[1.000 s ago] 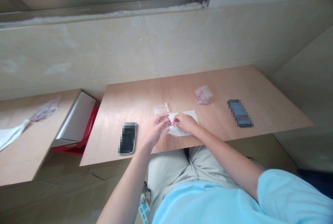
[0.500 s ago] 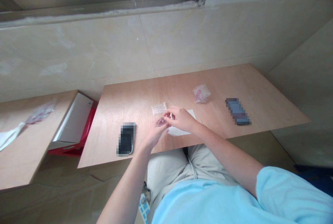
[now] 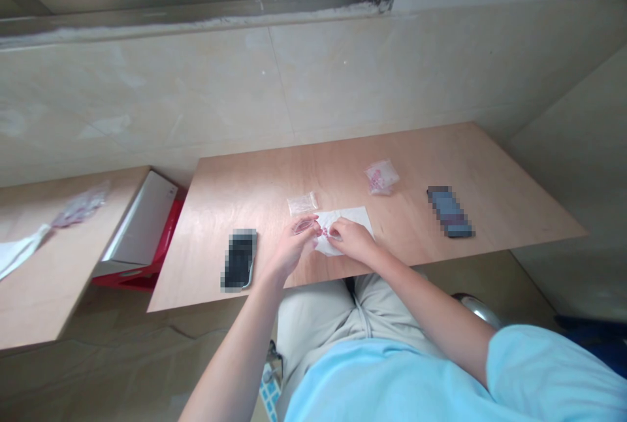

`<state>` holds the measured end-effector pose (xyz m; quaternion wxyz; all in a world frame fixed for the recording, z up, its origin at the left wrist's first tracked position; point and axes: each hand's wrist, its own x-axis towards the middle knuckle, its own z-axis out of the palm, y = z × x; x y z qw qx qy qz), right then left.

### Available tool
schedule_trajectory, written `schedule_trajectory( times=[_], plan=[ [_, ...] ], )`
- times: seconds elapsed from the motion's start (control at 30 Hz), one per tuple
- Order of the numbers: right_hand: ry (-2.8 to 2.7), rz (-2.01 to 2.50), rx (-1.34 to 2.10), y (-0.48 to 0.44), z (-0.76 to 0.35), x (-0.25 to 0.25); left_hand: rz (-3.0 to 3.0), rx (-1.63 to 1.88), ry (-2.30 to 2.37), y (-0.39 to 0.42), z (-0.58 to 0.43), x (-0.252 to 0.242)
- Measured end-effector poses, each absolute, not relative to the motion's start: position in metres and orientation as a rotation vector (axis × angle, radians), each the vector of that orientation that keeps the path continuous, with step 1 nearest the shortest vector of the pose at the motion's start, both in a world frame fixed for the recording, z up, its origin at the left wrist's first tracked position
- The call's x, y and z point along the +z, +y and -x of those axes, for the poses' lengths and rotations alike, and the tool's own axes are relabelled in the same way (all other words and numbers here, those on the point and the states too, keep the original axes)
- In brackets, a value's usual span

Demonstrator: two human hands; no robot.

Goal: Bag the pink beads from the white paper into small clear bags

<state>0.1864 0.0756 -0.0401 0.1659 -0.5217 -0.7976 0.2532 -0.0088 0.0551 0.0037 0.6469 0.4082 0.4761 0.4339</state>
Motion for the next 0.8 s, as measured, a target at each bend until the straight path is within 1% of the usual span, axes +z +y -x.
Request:
schedule_trajectory(
  times=[0.13,0.27,0.4,0.5,0.67,0.8],
  plan=[
    [-2.286,1.537,0.63,0.07,-0.178,-0.042,-0.963,0.995,1.099,0.056,0.01,0.002],
    [-2.224,1.517,0.724,0.075,-0.176,-0.04,-0.952,0.993,1.082,0.056,0.01,0.0],
    [-1.858,1.398,0.91,0.086,-0.18,-0.024,-0.942,0.972,1.079,0.054,0.009,-0.001],
    [-1.637,1.291,0.949,0.091,-0.179,0.0,-0.963,0.952,1.082,0.053,0.006,0.001],
    [-1.975,1.086,0.93,0.088,-0.171,0.038,-1.029,0.946,1.016,0.051,-0.001,0.009],
    [-1.961,1.165,0.839,0.088,-0.18,0.048,-0.981,0.959,1.001,0.049,-0.003,0.009]
  ],
)
